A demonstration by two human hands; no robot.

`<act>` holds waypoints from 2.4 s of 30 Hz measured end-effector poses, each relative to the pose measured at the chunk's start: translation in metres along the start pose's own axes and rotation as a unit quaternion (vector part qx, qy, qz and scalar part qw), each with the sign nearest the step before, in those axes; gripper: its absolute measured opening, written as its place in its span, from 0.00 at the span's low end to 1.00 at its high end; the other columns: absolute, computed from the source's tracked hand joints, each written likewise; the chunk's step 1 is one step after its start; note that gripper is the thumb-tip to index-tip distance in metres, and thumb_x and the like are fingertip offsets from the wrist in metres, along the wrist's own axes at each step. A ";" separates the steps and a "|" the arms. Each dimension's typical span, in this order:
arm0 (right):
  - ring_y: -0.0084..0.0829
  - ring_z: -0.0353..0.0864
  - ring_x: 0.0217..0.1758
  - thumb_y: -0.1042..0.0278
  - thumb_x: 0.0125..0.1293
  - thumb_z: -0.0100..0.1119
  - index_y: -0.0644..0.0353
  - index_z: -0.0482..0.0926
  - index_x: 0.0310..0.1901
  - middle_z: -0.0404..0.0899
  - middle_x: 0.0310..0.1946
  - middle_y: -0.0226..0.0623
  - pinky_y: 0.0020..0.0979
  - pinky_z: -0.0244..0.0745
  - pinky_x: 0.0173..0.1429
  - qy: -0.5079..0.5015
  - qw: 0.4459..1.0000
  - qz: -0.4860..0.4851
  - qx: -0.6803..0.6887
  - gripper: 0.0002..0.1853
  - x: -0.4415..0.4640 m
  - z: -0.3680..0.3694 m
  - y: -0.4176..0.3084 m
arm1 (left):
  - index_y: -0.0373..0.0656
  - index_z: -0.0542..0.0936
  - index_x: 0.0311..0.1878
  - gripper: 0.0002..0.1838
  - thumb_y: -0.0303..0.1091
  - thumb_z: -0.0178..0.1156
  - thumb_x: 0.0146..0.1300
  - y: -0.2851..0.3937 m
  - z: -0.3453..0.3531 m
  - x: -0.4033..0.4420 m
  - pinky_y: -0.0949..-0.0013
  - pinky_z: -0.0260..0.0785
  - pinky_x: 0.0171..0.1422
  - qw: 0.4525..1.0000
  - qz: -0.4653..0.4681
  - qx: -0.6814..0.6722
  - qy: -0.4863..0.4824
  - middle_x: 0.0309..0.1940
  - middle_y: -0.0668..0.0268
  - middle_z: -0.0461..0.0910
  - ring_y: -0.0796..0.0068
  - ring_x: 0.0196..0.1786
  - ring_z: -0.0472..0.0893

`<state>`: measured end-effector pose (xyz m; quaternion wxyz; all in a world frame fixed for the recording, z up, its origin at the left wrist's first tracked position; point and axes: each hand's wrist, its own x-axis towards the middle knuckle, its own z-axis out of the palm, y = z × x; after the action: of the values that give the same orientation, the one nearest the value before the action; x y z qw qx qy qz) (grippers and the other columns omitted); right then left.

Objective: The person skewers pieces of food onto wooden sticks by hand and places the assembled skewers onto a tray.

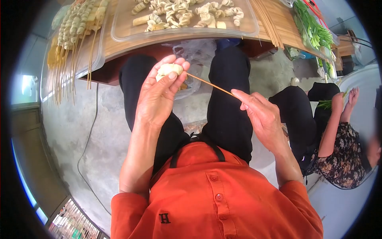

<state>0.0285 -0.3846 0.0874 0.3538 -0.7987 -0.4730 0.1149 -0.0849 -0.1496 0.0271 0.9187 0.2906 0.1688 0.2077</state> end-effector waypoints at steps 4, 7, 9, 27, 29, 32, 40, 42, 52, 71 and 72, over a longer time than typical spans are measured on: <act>0.35 0.80 0.30 0.87 0.60 0.53 0.58 0.78 0.58 0.76 0.30 0.41 0.32 0.77 0.36 0.003 1.000 -0.002 0.013 0.24 0.000 0.001 0.001 | 0.33 0.69 0.63 0.23 0.18 0.58 0.65 0.001 0.006 -0.001 0.67 0.73 0.67 1.000 0.001 0.008 -0.003 0.58 0.53 0.75 0.60 0.63 0.76; 0.35 0.80 0.30 0.87 0.60 0.53 0.58 0.78 0.58 0.76 0.30 0.41 0.33 0.77 0.36 0.010 1.000 -0.006 0.018 0.24 -0.001 0.004 0.001 | 0.33 0.69 0.63 0.23 0.18 0.58 0.64 0.001 0.008 -0.003 0.67 0.73 0.67 1.000 0.003 0.005 -0.004 0.58 0.53 0.76 0.60 0.63 0.76; 0.36 0.81 0.30 0.87 0.60 0.54 0.58 0.78 0.58 0.76 0.30 0.41 0.33 0.78 0.36 0.015 1.000 -0.006 0.019 0.24 -0.002 0.004 0.001 | 0.34 0.70 0.62 0.22 0.18 0.58 0.65 0.001 0.009 -0.004 0.67 0.73 0.67 1.000 0.004 0.013 -0.003 0.58 0.53 0.76 0.60 0.62 0.77; 0.36 0.83 0.33 0.89 0.59 0.54 0.59 0.79 0.57 0.78 0.32 0.42 0.33 0.79 0.37 0.016 1.000 0.007 0.008 0.24 -0.006 0.001 -0.001 | 0.34 0.73 0.60 0.20 0.20 0.59 0.64 -0.006 0.013 -0.006 0.65 0.76 0.62 0.997 0.003 0.080 -0.002 0.53 0.53 0.80 0.61 0.56 0.81; 0.36 0.83 0.33 0.89 0.59 0.54 0.60 0.79 0.57 0.78 0.32 0.42 0.33 0.79 0.37 0.015 1.000 0.006 0.016 0.24 -0.005 0.003 -0.004 | 0.33 0.73 0.60 0.20 0.20 0.59 0.64 -0.004 0.012 -0.007 0.65 0.77 0.61 0.997 0.001 0.078 -0.008 0.52 0.53 0.80 0.61 0.55 0.81; 0.36 0.83 0.33 0.89 0.60 0.54 0.60 0.79 0.57 0.78 0.32 0.42 0.33 0.79 0.37 0.016 1.000 -0.001 0.011 0.24 -0.005 0.002 0.002 | 0.33 0.72 0.60 0.20 0.20 0.59 0.64 -0.006 0.017 -0.005 0.65 0.77 0.61 0.997 -0.007 0.077 -0.015 0.52 0.53 0.80 0.61 0.55 0.82; 0.34 0.82 0.33 0.88 0.62 0.51 0.59 0.79 0.58 0.78 0.32 0.42 0.31 0.77 0.39 0.005 0.998 -0.007 0.069 0.23 -0.004 0.003 0.014 | 0.32 0.71 0.62 0.21 0.24 0.59 0.66 0.003 0.021 -0.008 0.65 0.77 0.62 0.996 -0.020 0.082 -0.043 0.54 0.52 0.79 0.60 0.56 0.81; 0.34 0.81 0.34 0.88 0.63 0.51 0.59 0.79 0.58 0.78 0.32 0.42 0.30 0.76 0.39 0.003 0.997 0.003 0.074 0.23 -0.005 0.002 0.015 | 0.33 0.70 0.63 0.23 0.28 0.60 0.67 0.003 0.020 -0.008 0.65 0.77 0.63 0.997 -0.027 0.034 -0.059 0.55 0.51 0.78 0.59 0.57 0.80; 0.34 0.82 0.34 0.88 0.63 0.51 0.60 0.79 0.57 0.79 0.32 0.42 0.30 0.76 0.38 -0.016 0.998 -0.002 0.055 0.23 -0.009 -0.002 0.014 | 0.36 0.76 0.57 0.18 0.31 0.62 0.66 0.006 0.017 -0.015 0.65 0.79 0.59 0.992 -0.051 0.096 -0.065 0.51 0.53 0.81 0.60 0.55 0.82; 0.34 0.84 0.31 0.90 0.56 0.55 0.63 0.82 0.53 0.79 0.30 0.43 0.31 0.78 0.34 0.020 0.999 -0.041 0.006 0.23 -0.009 -0.006 0.017 | 0.35 0.78 0.54 0.15 0.29 0.62 0.66 0.002 0.023 -0.017 0.67 0.79 0.56 0.979 -0.099 0.166 -0.066 0.49 0.53 0.83 0.64 0.51 0.84; 0.34 0.84 0.31 0.90 0.56 0.55 0.63 0.82 0.53 0.79 0.30 0.43 0.31 0.78 0.34 0.020 0.999 -0.041 0.007 0.23 -0.009 -0.005 0.017 | 0.35 0.78 0.54 0.15 0.29 0.62 0.66 0.002 0.023 -0.017 0.67 0.79 0.56 0.979 -0.101 0.165 -0.066 0.49 0.53 0.83 0.64 0.51 0.84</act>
<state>0.0380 -0.3992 0.0781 0.3727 -0.7783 -0.4976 0.0877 -0.0897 -0.1671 0.0490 0.8832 0.4332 0.1682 0.0638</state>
